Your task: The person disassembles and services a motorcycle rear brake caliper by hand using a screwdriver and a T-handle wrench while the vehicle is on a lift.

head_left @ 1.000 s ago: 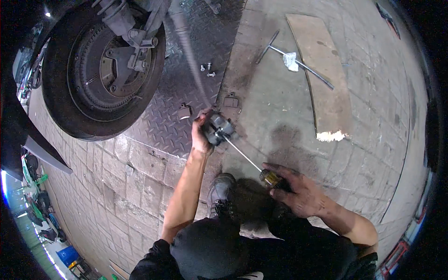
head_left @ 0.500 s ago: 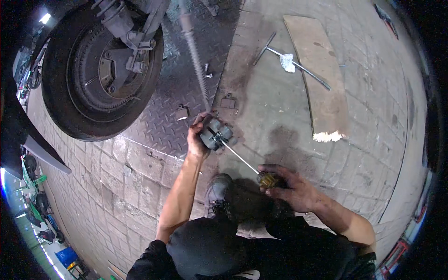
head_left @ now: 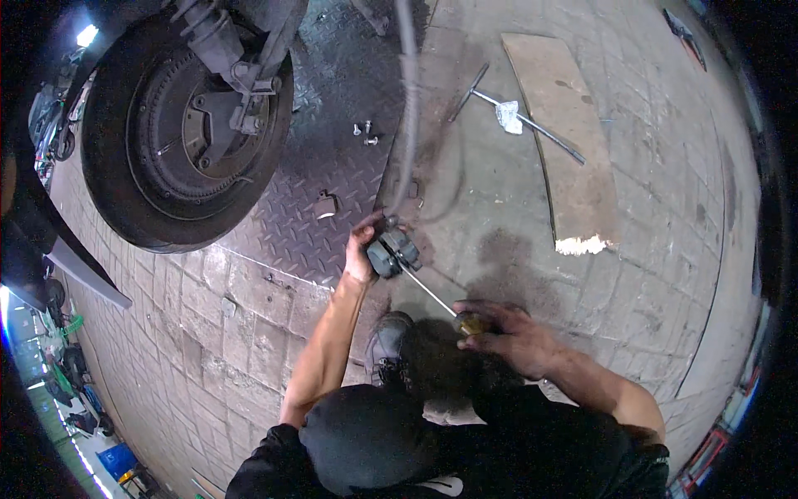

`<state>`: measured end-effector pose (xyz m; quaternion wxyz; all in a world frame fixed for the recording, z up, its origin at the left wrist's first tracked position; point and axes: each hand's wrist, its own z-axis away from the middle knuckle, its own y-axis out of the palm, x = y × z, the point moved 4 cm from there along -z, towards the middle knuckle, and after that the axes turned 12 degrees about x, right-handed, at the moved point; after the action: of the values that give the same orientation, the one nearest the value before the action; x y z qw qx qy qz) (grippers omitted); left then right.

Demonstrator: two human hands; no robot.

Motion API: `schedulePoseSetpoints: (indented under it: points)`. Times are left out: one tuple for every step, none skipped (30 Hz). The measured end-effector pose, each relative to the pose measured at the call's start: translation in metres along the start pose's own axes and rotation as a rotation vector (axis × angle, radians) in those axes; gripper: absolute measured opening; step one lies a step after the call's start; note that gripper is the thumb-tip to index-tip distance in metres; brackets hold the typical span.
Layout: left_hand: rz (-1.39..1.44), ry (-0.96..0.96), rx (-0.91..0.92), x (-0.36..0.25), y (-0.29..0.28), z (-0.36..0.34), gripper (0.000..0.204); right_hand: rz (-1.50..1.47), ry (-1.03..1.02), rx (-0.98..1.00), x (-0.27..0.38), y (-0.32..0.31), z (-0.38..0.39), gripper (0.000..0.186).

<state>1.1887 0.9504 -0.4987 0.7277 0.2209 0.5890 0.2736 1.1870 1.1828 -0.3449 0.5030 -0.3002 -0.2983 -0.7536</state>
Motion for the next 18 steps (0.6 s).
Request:
schedulePoseSetpoints:
  points:
    - [-0.108, 0.019, 0.002, 0.000, -0.002, 0.001, 0.054, -0.025, 0.019, 0.011, -0.004, -0.001, -0.004, 0.045]
    - [-0.216, 0.037, 0.004, 0.000, -0.004, 0.002, 0.052, -0.050, 0.038, 0.022, -0.012, -0.003, -0.011, 0.045]
    - [-0.515, 0.121, 0.005, -0.002, -0.009, 0.001, 0.050, -0.073, 0.059, 0.030, -0.018, -0.004, -0.016, 0.045]
    - [-0.364, 0.084, -0.055, 0.006, -0.017, 0.001, 0.051, -0.039, 0.036, 0.009, -0.018, -0.001, -0.017, 0.045]
    - [-0.214, 0.047, -0.114, 0.015, -0.023, 0.001, 0.052, -0.004, 0.013, -0.012, -0.017, 0.004, -0.018, 0.044]
    - [-0.065, 0.011, -0.169, 0.018, -0.021, -0.001, 0.054, 0.030, -0.012, -0.036, -0.016, 0.005, -0.019, 0.043]
    - [0.049, -0.037, -0.193, 0.024, -0.015, -0.004, 0.058, 0.055, -0.009, -0.032, -0.017, 0.004, -0.016, 0.044]
    - [0.106, -0.077, -0.203, 0.023, -0.013, -0.004, 0.059, 0.081, -0.007, -0.028, -0.018, 0.001, -0.011, 0.044]
    - [0.171, -0.126, -0.222, 0.023, -0.008, -0.001, 0.061, 0.101, 0.007, -0.015, -0.021, 0.000, -0.007, 0.045]
    - [0.235, -0.174, -0.242, 0.026, -0.006, 0.003, 0.062, 0.100, 0.003, -0.010, -0.019, -0.002, -0.004, 0.045]
    - [0.353, -0.174, -0.109, 0.026, -0.007, -0.001, 0.061, 0.099, -0.001, -0.004, -0.014, -0.006, -0.001, 0.045]
    - [0.370, -0.178, -0.113, 0.025, -0.006, -0.002, 0.062, 0.097, -0.012, 0.002, -0.011, -0.009, 0.000, 0.045]
    - [0.388, -0.182, -0.118, 0.024, -0.005, -0.003, 0.064, 0.071, -0.001, 0.011, -0.011, -0.009, -0.001, 0.046]
    - [0.404, -0.187, -0.122, 0.023, -0.004, -0.003, 0.065, 0.045, 0.010, 0.020, -0.013, -0.010, -0.001, 0.046]
    - [0.357, -0.182, -0.087, 0.020, -0.003, -0.002, 0.067, 0.020, 0.019, 0.024, -0.012, -0.010, -0.002, 0.046]
    - [0.368, -0.165, -0.103, 0.020, -0.003, -0.001, 0.066, 0.023, 0.023, 0.029, -0.012, -0.009, -0.002, 0.047]
    - [0.379, -0.148, -0.119, 0.020, -0.002, 0.001, 0.064, 0.027, 0.028, 0.034, -0.012, -0.009, -0.002, 0.048]
    - [0.392, -0.128, -0.138, 0.022, 0.000, 0.004, 0.063, 0.034, 0.035, 0.044, -0.012, -0.009, -0.002, 0.050]
